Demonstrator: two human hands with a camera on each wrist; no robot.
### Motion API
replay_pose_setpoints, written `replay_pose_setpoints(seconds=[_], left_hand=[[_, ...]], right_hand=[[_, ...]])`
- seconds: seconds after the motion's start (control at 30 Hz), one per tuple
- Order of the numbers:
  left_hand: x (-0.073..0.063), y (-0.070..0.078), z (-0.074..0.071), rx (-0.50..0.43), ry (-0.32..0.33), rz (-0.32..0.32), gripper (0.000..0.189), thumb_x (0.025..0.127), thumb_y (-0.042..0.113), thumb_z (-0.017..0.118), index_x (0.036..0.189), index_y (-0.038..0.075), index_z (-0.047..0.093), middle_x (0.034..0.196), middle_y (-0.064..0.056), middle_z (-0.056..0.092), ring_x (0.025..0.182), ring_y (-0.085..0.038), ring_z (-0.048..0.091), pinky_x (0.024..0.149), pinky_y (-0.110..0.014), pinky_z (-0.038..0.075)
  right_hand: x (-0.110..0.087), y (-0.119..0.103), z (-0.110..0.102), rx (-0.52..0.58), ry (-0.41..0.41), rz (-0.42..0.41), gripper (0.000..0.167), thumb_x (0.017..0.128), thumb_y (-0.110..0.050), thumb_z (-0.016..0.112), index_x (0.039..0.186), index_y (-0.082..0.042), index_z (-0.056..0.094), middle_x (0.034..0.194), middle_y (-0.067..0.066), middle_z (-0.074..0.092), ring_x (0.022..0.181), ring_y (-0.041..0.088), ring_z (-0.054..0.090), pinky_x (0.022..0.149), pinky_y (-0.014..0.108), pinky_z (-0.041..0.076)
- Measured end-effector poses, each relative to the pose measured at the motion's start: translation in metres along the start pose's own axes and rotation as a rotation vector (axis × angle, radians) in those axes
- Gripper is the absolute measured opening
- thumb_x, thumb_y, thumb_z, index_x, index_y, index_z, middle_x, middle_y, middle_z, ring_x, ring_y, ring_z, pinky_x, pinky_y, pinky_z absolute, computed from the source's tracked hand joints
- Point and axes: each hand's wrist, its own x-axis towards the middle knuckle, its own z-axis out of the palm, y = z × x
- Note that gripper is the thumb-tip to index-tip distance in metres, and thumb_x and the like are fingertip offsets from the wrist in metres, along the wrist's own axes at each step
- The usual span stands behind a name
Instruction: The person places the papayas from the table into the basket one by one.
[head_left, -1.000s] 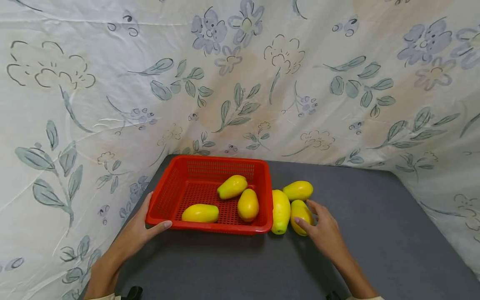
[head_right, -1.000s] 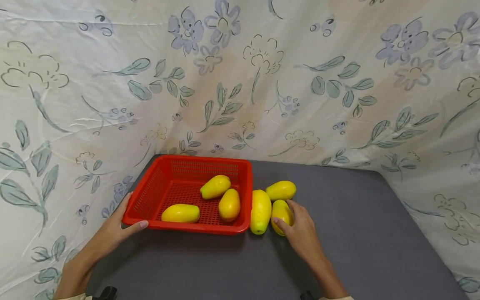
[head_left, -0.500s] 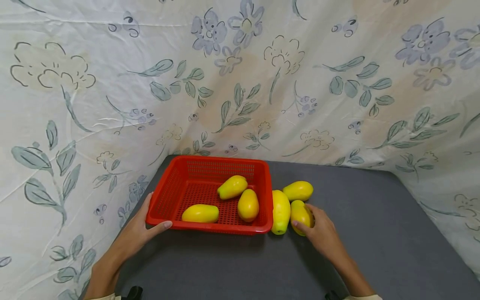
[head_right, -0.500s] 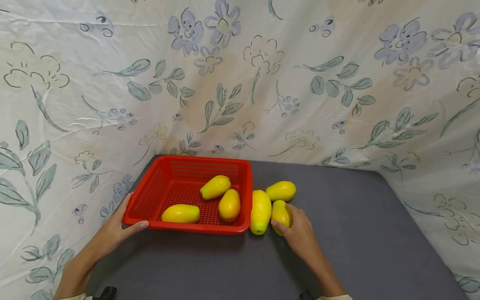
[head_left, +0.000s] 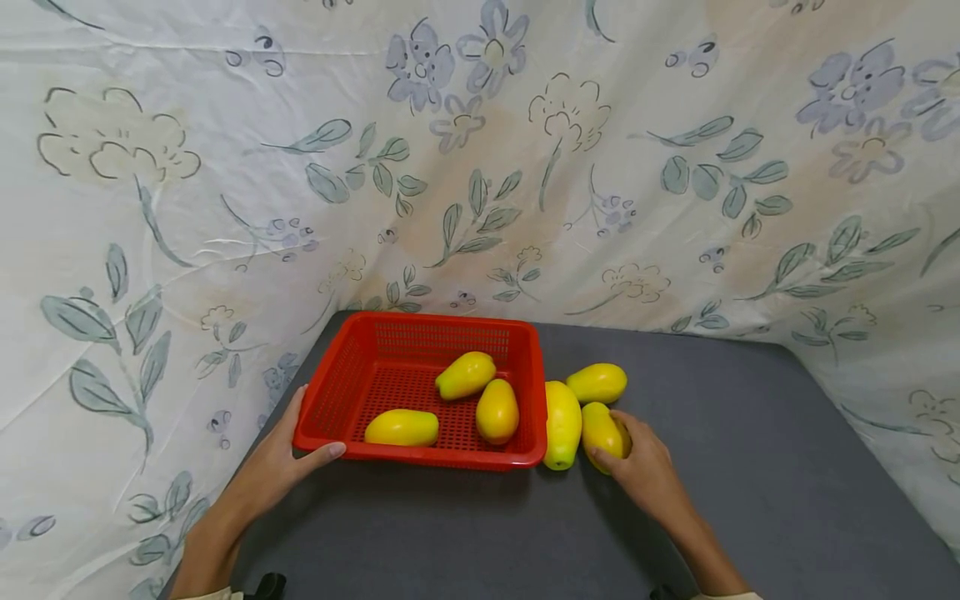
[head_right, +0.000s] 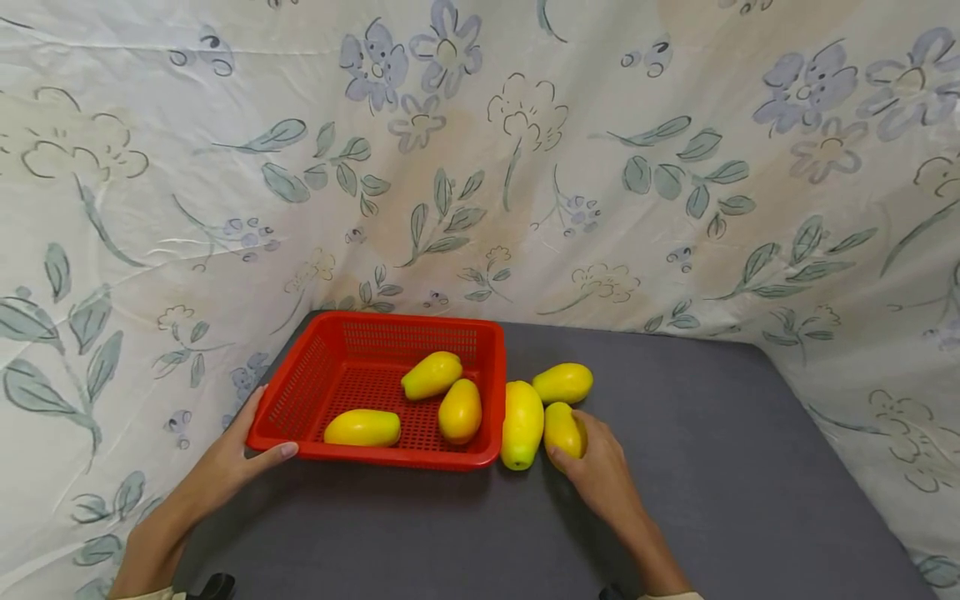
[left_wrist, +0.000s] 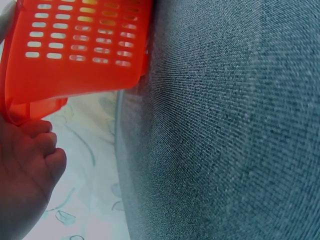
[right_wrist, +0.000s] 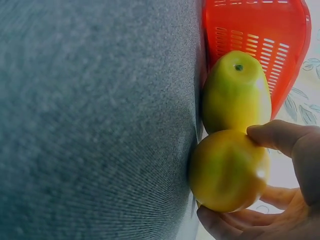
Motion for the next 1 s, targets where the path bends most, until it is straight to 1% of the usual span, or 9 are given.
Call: replay_pose_setpoints(seconds=[0.1, 0.23, 0.4, 0.53, 0.7, 0.83, 1.0], left_hand=[[0.000, 0.000, 0.000, -0.001, -0.002, 0.001, 0.112, 0.093, 0.049, 0.076, 0.172, 0.018, 0.001, 0.159, -0.018, 0.044, 0.130, -0.033, 0.051, 0.101, -0.063, 0.056], [0.000, 0.000, 0.000, 0.001, 0.001, -0.010, 0.114, 0.093, 0.049, 0.077, 0.172, 0.016, 0.002, 0.159, -0.019, 0.043, 0.131, -0.034, 0.051, 0.100, -0.063, 0.056], [-0.001, 0.000, 0.000, 0.002, -0.001, -0.013, 0.115, 0.092, 0.049, 0.077, 0.171, 0.014, 0.000, 0.161, -0.021, 0.041, 0.132, -0.036, 0.050, 0.102, -0.066, 0.054], [-0.001, -0.001, -0.001, 0.003, -0.001, -0.013, 0.115, 0.093, 0.049, 0.077, 0.171, 0.015, 0.000, 0.162, -0.021, 0.039, 0.133, -0.037, 0.050, 0.104, -0.067, 0.052], [-0.001, -0.001, -0.001, 0.008, -0.005, -0.021, 0.117, 0.092, 0.052, 0.076, 0.172, 0.018, -0.003, 0.164, -0.020, 0.038, 0.134, -0.037, 0.050, 0.105, -0.068, 0.051], [0.000, -0.002, -0.002, 0.010, -0.003, -0.019, 0.117, 0.092, 0.052, 0.076, 0.172, 0.018, -0.003, 0.163, -0.020, 0.039, 0.133, -0.036, 0.051, 0.106, -0.068, 0.050], [-0.001, -0.003, -0.003, 0.005, 0.005, -0.005, 0.117, 0.091, 0.052, 0.077, 0.172, 0.019, 0.000, 0.162, -0.018, 0.041, 0.132, -0.035, 0.053, 0.104, -0.066, 0.053]], right_hand=[[-0.002, 0.001, 0.000, 0.008, 0.012, -0.002, 0.073, 0.096, -0.034, 0.078, 0.153, 0.001, 0.049, 0.145, 0.028, 0.056, 0.114, 0.038, 0.058, 0.090, 0.053, 0.051], [-0.004, 0.002, -0.001, 0.020, 0.038, 0.005, 0.074, 0.097, -0.037, 0.077, 0.154, 0.000, 0.048, 0.145, 0.027, 0.056, 0.113, 0.037, 0.059, 0.089, 0.050, 0.051], [-0.008, -0.001, -0.006, 0.047, 0.078, 0.009, 0.076, 0.098, -0.041, 0.075, 0.156, -0.003, 0.046, 0.142, 0.025, 0.057, 0.108, 0.034, 0.059, 0.082, 0.043, 0.050], [-0.011, -0.006, -0.010, 0.088, 0.115, -0.012, 0.076, 0.099, -0.043, 0.073, 0.157, -0.003, 0.045, 0.137, 0.024, 0.058, 0.108, 0.033, 0.061, 0.078, 0.038, 0.052], [-0.014, -0.015, -0.012, 0.132, 0.160, -0.049, 0.075, 0.101, -0.044, 0.071, 0.158, -0.003, 0.043, 0.140, 0.024, 0.057, 0.114, 0.036, 0.063, 0.082, 0.041, 0.056], [-0.017, -0.020, -0.012, 0.145, 0.190, -0.069, 0.074, 0.102, -0.043, 0.071, 0.158, -0.003, 0.044, 0.144, 0.023, 0.055, 0.118, 0.038, 0.062, 0.086, 0.044, 0.057], [-0.020, -0.026, -0.010, 0.147, 0.218, -0.070, 0.073, 0.101, -0.043, 0.072, 0.158, -0.006, 0.045, 0.150, 0.021, 0.053, 0.122, 0.037, 0.062, 0.091, 0.042, 0.057]])
